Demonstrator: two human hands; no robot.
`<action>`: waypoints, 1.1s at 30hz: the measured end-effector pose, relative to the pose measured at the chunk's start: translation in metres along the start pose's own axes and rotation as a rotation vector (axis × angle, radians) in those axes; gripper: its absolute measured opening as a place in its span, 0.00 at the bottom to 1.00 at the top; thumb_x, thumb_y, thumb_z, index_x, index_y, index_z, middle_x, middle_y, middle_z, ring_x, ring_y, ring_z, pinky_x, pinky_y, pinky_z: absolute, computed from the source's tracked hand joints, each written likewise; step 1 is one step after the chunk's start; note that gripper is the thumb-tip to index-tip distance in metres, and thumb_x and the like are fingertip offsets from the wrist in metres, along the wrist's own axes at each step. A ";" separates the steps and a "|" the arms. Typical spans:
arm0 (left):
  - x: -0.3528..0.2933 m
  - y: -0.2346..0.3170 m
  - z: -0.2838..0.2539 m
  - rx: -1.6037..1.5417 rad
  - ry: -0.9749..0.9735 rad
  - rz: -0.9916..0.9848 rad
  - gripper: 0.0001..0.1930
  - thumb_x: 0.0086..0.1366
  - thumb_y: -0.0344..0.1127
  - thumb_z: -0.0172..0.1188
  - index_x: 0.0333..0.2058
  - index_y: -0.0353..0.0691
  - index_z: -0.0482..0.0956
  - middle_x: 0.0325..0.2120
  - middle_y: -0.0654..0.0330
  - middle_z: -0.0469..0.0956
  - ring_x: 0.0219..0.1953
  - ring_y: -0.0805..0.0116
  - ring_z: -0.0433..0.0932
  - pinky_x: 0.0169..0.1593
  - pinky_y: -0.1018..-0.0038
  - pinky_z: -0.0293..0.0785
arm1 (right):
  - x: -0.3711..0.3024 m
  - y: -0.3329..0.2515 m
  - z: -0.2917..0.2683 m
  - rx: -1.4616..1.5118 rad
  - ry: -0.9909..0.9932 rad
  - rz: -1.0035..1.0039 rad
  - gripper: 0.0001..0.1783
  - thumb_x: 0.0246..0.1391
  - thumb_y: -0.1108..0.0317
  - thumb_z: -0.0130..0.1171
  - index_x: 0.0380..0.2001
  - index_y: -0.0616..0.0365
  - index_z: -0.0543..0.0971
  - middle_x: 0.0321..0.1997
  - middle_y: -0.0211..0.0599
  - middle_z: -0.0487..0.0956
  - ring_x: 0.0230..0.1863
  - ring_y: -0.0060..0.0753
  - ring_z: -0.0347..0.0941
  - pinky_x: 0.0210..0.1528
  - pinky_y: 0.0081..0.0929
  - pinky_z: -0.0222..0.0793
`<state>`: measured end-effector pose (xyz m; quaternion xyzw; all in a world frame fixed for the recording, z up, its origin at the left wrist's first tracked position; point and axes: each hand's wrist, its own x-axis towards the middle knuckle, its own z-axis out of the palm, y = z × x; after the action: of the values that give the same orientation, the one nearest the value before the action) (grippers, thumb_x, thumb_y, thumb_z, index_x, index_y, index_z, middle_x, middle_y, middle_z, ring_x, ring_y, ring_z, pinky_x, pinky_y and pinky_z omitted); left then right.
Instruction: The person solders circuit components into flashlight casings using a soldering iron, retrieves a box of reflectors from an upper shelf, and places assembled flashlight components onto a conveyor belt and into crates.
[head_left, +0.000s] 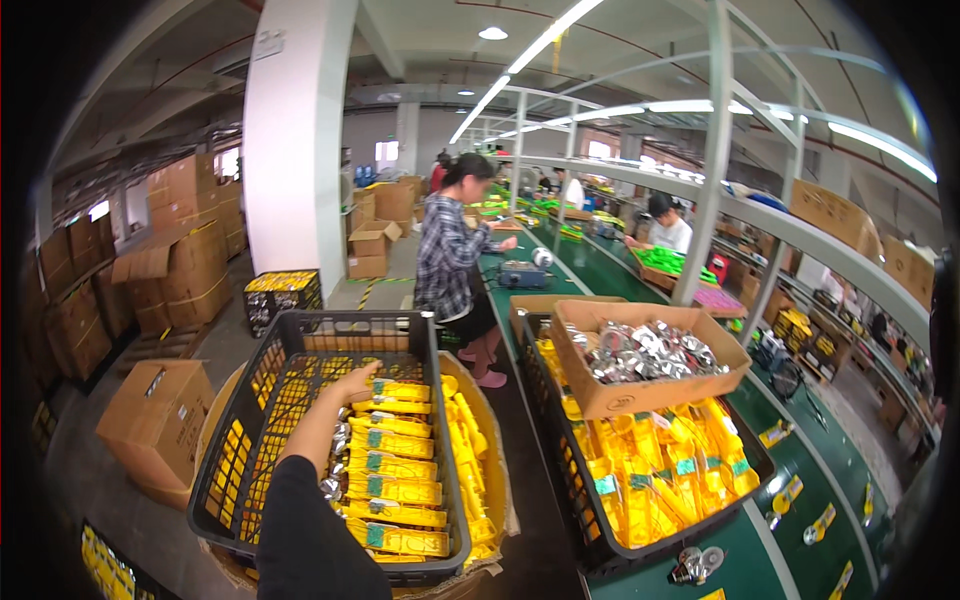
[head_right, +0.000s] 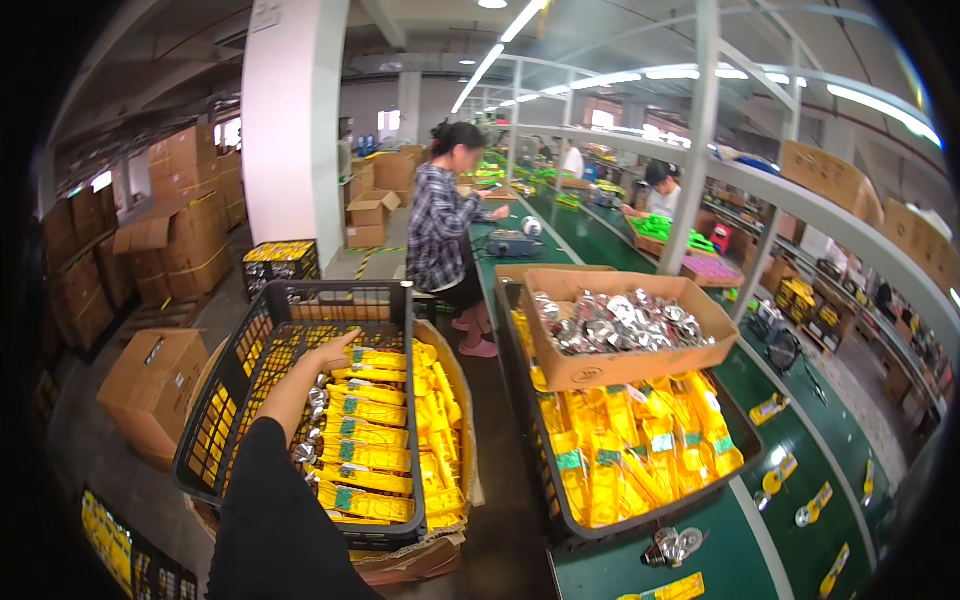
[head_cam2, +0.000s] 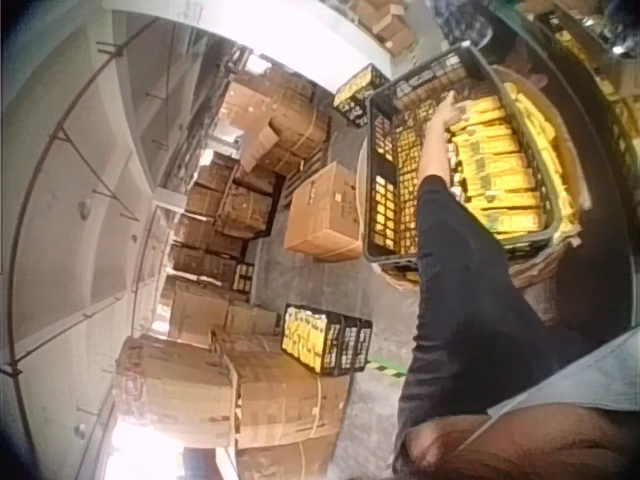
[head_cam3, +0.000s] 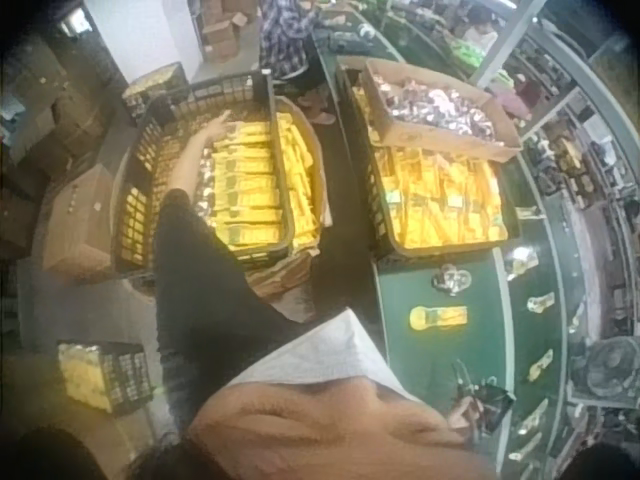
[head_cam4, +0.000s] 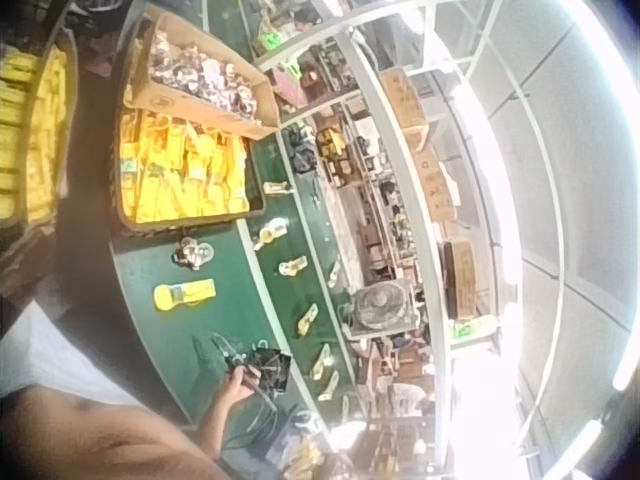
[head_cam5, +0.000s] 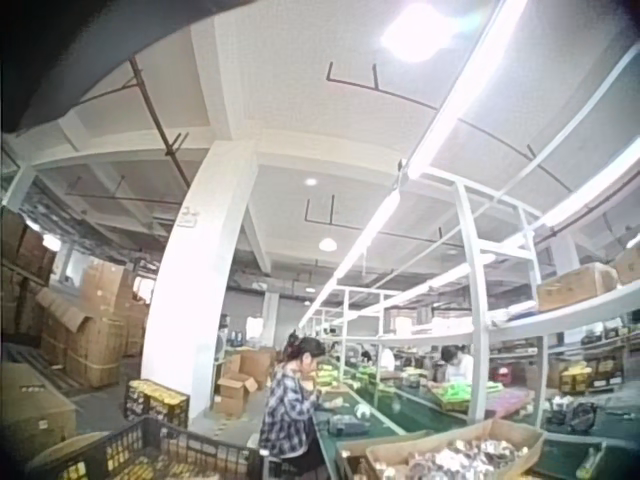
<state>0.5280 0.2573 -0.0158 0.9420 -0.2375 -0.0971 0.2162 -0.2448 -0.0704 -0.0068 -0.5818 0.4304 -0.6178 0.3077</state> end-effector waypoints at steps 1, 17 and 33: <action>0.004 -0.002 0.007 0.036 0.041 -0.011 0.37 0.45 0.32 0.48 0.57 0.49 0.45 0.54 0.49 0.53 0.55 0.53 0.54 0.55 0.62 0.52 | 0.002 0.001 0.003 -0.046 0.010 0.023 0.11 0.42 0.69 0.54 0.29 0.61 0.67 0.25 0.35 0.68 0.26 0.26 0.64 0.27 0.20 0.60; -0.252 0.310 0.033 0.020 0.416 1.014 0.19 0.44 0.25 0.46 0.39 0.31 0.65 0.39 0.48 0.65 0.42 0.55 0.65 0.46 0.67 0.59 | -0.006 0.025 -0.050 -0.065 0.076 0.115 0.16 0.40 0.62 0.54 0.26 0.60 0.61 0.19 0.29 0.61 0.14 0.16 0.57 0.16 0.12 0.53; -0.322 0.454 0.248 -0.109 -0.238 0.887 0.43 0.37 0.43 0.67 0.50 0.32 0.54 0.43 0.49 0.61 0.43 0.58 0.64 0.46 0.69 0.62 | -0.001 0.002 -0.056 -0.109 0.028 0.083 0.10 0.44 0.69 0.55 0.28 0.64 0.68 0.24 0.37 0.69 0.25 0.27 0.65 0.29 0.24 0.61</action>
<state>-0.0064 -0.0354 -0.0039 0.7189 -0.6354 -0.1151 0.2572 -0.3005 -0.0609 -0.0061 -0.5706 0.4914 -0.5882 0.2949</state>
